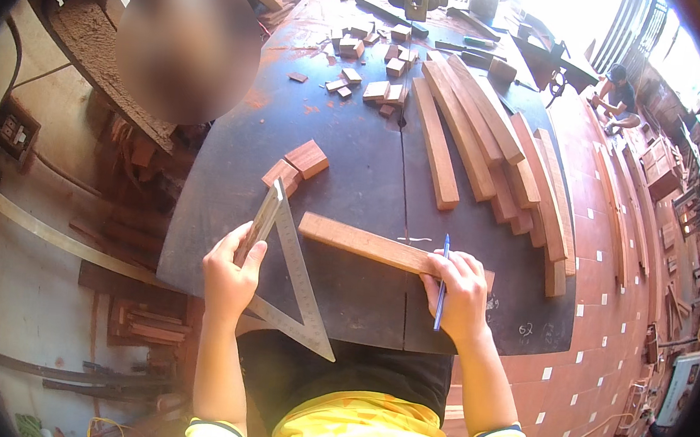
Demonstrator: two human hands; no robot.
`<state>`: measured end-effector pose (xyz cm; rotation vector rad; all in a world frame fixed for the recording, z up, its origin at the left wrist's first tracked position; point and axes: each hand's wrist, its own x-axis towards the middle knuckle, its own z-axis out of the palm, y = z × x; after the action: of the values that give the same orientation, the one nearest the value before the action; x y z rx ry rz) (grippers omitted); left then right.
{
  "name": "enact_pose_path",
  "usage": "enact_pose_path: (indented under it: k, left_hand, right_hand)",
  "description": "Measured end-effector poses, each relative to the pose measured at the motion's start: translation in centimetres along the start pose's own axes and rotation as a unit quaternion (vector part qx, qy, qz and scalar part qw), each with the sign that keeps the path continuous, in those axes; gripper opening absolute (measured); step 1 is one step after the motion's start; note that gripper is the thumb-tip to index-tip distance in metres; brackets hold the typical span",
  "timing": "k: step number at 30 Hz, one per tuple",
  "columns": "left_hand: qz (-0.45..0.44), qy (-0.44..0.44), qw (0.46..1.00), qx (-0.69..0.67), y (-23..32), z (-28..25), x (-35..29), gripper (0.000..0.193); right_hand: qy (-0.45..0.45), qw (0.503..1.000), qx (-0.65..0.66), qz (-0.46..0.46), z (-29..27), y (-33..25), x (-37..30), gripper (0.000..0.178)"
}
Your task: The person uses a triangular ruler and a pen to mark lines on small wooden planks on a workbench. The person repeatedly positions the ruler, draws lines, and repositions the wood to mark multiple pieces in a workshop setting.
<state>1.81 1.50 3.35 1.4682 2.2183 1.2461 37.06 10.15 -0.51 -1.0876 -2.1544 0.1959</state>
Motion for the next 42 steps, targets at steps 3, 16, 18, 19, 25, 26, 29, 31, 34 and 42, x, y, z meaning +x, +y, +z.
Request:
enact_pose_path:
  k: [3,16,18,19,25,26,29,31,34,42]
  left_hand:
    - [-0.028,0.006,1.0,-0.006,0.0,-0.1,-0.7,0.035]
    - [-0.02,-0.108,0.994,-0.027,3.2,4.2,-3.1,0.042]
    - [-0.017,-0.12,0.993,-0.013,3.3,4.5,-2.9,0.042]
    - [-0.02,-0.122,0.992,-0.009,3.2,4.5,-2.9,0.043]
    - [-0.026,-0.147,0.989,0.012,3.7,4.3,-2.6,0.044]
    - [-0.025,-0.152,0.988,0.011,3.9,4.4,-2.4,0.044]
    - [-0.032,-0.169,0.985,0.012,4.7,4.8,-2.2,0.045]
    - [-0.026,-0.173,0.984,0.013,4.9,4.7,-2.0,0.046]
    - [0.006,-0.17,0.985,0.003,4.2,5.2,-1.5,0.047]
    - [-0.026,-0.192,0.981,0.001,4.2,4.9,-0.1,0.046]
  right_hand:
    - [-0.02,0.998,-0.022,0.052,-0.6,-2.4,-0.7,0.034]
    - [-0.115,0.991,0.058,0.04,-0.9,-8.1,-2.8,0.022]
    - [-0.104,0.989,0.101,0.037,-0.9,-8.5,-3.0,0.024]
    - [-0.097,0.987,0.123,0.031,-0.9,-8.6,-3.0,0.025]
    - [-0.079,0.973,0.206,0.063,-1.0,-5.7,0.1,0.018]
    - [-0.106,0.952,0.267,0.108,-1.2,-4.8,1.5,0.019]
    - [-0.139,0.869,0.438,0.185,-0.9,-2.1,6.0,0.03]
    - [-0.13,0.801,0.554,0.187,0.9,-0.4,8.5,0.028]
    - [-0.154,0.708,0.645,0.245,3.5,-0.2,10.3,0.028]
    - [-0.243,0.74,0.585,0.227,6.3,0.0,9.4,0.008]
